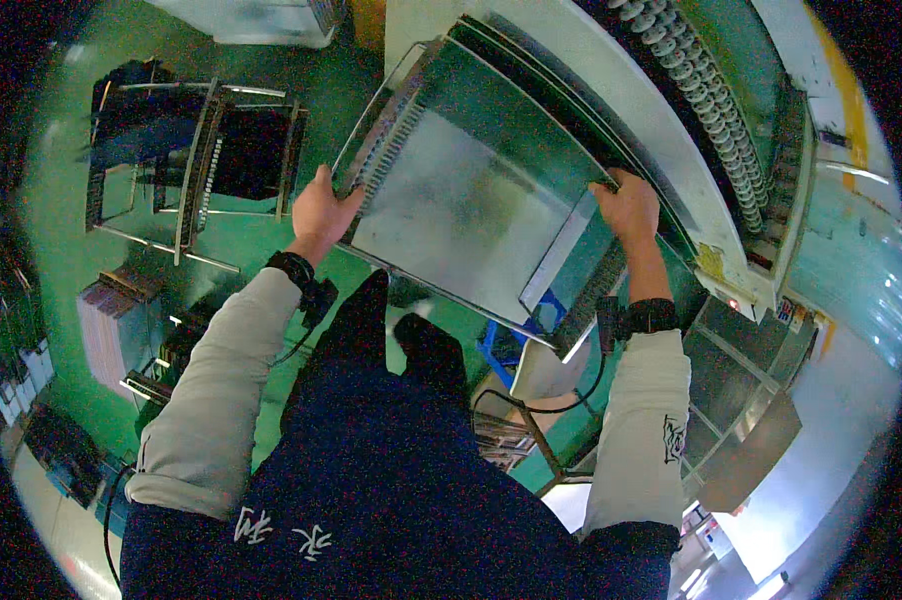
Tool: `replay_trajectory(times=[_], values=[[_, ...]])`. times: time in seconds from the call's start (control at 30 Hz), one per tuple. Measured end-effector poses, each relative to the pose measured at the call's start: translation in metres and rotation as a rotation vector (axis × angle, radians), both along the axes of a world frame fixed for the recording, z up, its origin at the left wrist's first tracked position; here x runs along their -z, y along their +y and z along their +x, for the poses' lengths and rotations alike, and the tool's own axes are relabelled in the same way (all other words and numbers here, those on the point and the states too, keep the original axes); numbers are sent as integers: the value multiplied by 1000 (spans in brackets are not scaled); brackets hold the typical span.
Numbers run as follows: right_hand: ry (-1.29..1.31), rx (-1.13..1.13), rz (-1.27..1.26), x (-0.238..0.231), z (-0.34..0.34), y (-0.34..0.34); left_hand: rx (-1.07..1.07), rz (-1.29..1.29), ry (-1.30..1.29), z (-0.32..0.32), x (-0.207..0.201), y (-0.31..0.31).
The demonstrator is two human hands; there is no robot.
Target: Load green circuit board panels from a rack into a conveyorized processing machine.
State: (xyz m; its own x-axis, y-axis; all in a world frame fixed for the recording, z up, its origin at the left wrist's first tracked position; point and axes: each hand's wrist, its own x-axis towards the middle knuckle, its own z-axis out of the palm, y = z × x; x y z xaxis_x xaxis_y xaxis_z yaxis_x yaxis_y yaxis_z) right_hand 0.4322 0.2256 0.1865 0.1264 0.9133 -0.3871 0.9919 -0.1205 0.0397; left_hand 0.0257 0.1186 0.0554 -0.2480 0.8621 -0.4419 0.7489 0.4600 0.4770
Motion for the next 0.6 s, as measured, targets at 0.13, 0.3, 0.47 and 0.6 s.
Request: replay_trajectory(times=[0.13,0.3,0.47,0.6], values=[[-56,-14,35,7,6,0,12,119,14,0,8,-2],[-47,-13,57,8,6,2,5,77,15,0,5,-2],[-20,22,52,9,3,4,6,44,19,-4,2,5],[-33,-28,42,3,18,-2,2,15,15,9,2,-11]])
